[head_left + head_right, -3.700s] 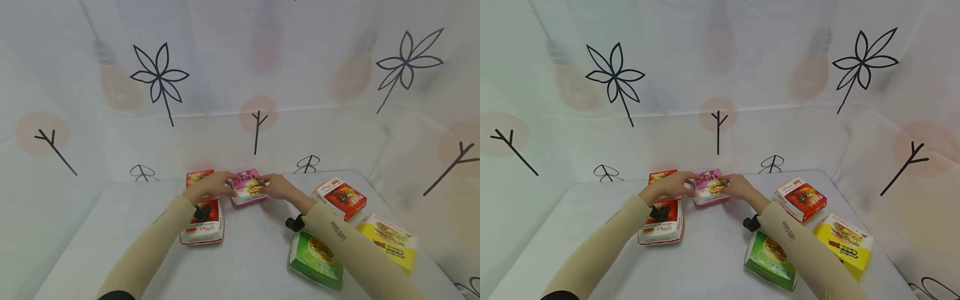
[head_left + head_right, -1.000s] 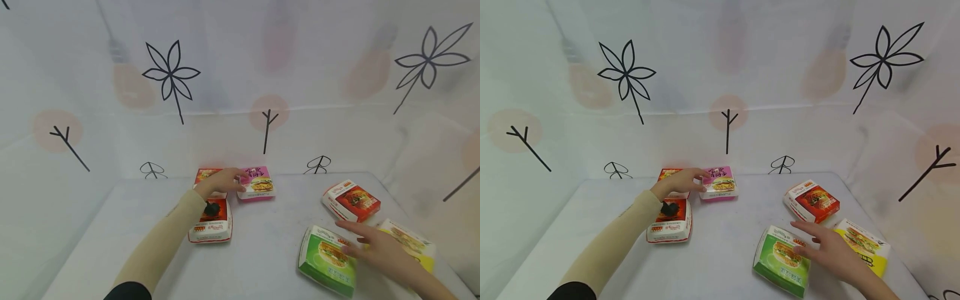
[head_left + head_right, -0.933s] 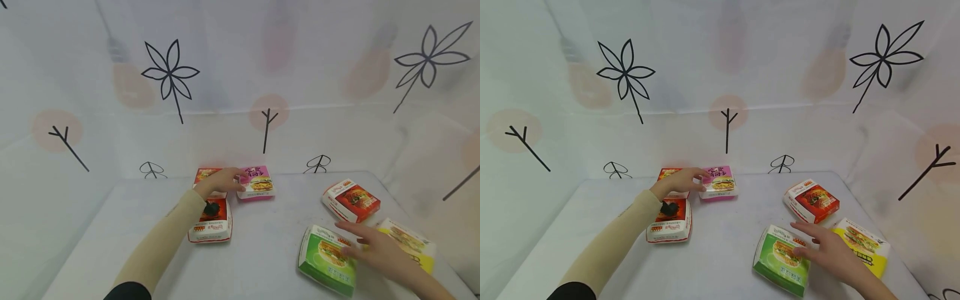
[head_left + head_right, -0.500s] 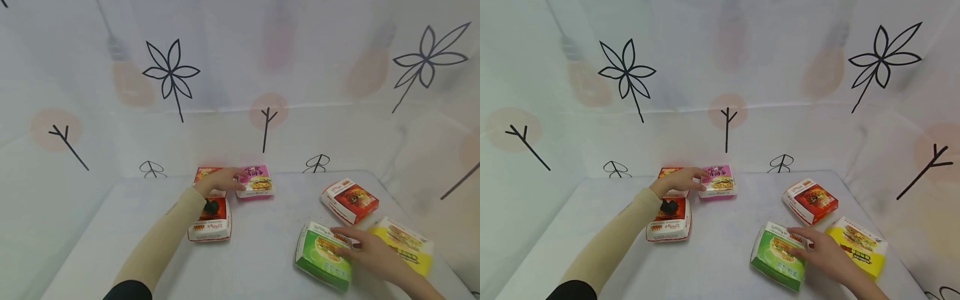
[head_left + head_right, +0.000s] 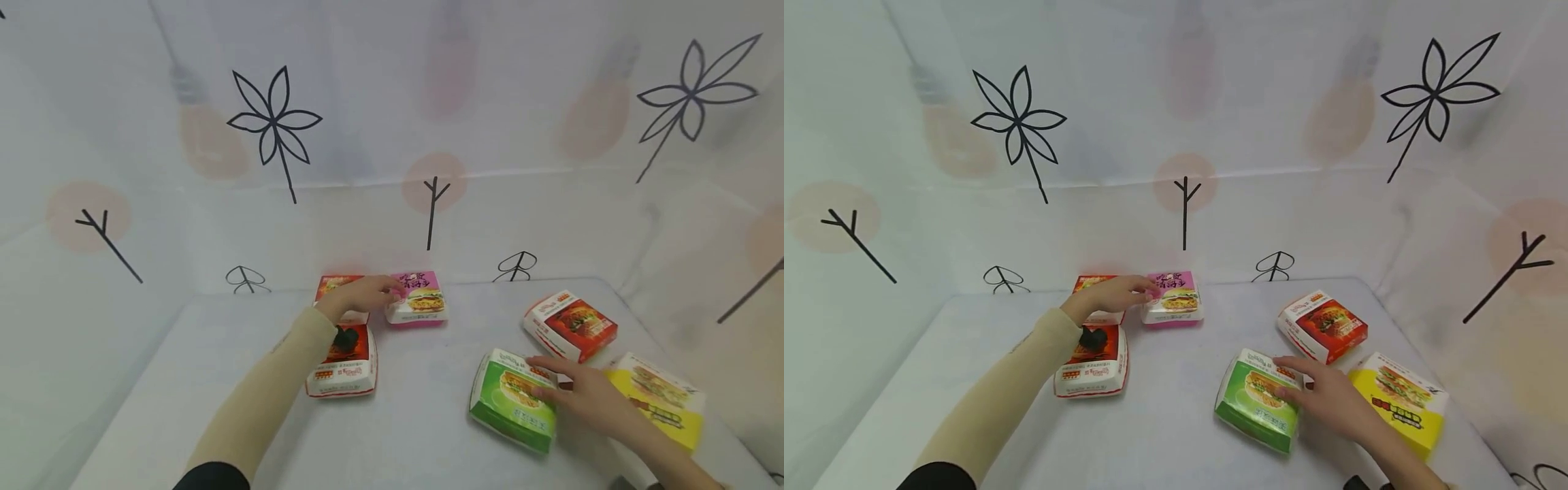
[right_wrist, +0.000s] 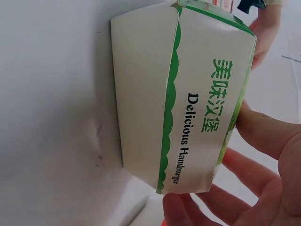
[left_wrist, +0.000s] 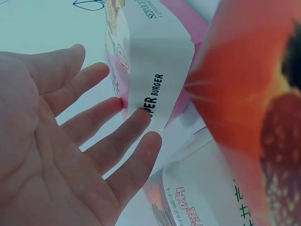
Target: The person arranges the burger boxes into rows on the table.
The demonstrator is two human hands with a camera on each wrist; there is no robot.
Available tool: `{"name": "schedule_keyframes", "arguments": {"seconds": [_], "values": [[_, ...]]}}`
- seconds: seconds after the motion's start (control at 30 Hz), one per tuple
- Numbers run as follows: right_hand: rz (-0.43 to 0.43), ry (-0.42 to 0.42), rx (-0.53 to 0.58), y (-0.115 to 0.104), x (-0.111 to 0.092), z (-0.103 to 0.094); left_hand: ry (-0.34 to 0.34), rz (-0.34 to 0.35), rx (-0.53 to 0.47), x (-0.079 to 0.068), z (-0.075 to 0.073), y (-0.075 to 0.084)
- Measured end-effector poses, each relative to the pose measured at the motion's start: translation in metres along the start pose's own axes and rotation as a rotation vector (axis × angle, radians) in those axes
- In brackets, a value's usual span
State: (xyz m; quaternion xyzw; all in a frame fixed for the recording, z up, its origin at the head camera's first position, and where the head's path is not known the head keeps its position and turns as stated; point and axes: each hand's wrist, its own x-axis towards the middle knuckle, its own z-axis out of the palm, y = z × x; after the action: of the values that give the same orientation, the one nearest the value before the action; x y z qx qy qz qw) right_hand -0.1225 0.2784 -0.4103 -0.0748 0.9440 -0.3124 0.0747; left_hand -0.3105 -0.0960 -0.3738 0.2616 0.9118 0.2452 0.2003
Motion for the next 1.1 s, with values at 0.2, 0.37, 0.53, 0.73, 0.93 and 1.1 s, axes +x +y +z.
{"name": "schedule_keyframes", "arguments": {"seconds": [0.2,0.37,0.53,0.73,0.93,1.1], "values": [[-0.043,-0.003,-0.004,-0.002,0.008,0.004,-0.01,0.01,0.011,0.001,-0.001,0.004],[-0.035,-0.011,-0.017,-0.006,0.013,0.004,-0.016,0.035,0.028,0.002,-0.001,0.006],[-0.027,-0.021,-0.017,-0.011,0.02,0.006,-0.003,0.007,0.005,-0.002,0.0,0.003],[-0.017,-0.026,0.018,-0.014,0.024,0.008,-0.001,0.02,0.018,-0.003,-0.002,0.003],[-0.025,-0.043,0.027,-0.018,0.03,0.013,-0.004,0.018,0.04,-0.004,-0.001,0.006],[-0.007,-0.055,0.013,-0.024,0.037,0.016,-0.008,0.027,0.03,-0.006,-0.001,0.005]]}}
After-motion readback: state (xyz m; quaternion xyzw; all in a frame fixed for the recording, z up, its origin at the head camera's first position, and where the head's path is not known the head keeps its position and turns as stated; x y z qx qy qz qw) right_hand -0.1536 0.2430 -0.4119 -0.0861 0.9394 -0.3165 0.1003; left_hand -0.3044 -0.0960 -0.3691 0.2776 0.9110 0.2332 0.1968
